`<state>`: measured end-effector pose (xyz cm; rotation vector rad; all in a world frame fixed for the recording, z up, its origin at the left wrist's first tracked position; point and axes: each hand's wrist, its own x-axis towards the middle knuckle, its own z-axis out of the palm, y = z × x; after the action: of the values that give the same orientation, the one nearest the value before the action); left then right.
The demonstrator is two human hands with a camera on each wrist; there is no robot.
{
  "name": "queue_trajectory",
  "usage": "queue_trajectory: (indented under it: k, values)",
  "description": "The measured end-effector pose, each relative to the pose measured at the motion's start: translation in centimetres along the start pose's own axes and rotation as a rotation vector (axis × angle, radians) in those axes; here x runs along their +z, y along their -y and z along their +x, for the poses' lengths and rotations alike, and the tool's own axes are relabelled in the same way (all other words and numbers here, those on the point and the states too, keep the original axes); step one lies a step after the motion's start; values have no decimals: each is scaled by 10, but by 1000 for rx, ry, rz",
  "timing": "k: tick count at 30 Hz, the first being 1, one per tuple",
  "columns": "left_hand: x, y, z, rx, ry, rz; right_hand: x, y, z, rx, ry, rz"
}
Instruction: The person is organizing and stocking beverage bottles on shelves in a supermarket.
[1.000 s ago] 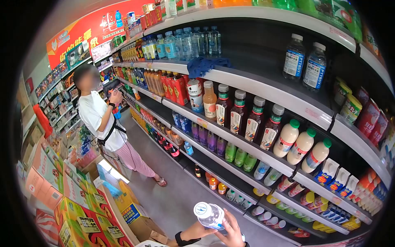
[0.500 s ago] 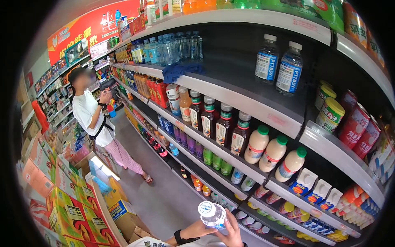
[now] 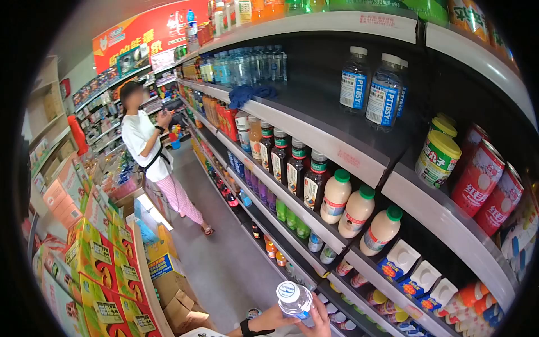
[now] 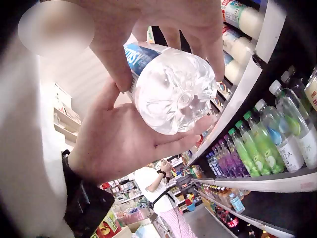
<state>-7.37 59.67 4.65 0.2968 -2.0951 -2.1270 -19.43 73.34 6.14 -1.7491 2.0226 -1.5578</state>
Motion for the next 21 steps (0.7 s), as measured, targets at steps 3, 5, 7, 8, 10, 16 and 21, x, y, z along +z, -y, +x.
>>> queue_trajectory:
  k: [3, 5, 7, 8, 10, 16, 21]
  values:
    - [28, 25, -5, 107, -210, 73, -13, 8, -10, 266, 124, 73]
    - [39, 18, -9, 61, -257, 38, -21, -3, -11, 189, 177, 44]
    - [44, 24, -13, 59, -300, 26, -19, -4, -25, 183, 199, 25]
    - [49, 27, -18, 53, -319, 4, -23, -8, -30, 174, 207, 32]
    - [57, 26, -23, 46, -348, -15, -29, -14, -36, 155, 364, 5]
    - [64, 5, -41, -71, -429, 2, -26, -18, -34, 85, 414, 222]
    - [87, -16, -70, -185, -431, -11, -40, 9, -44, 110, 387, 250]
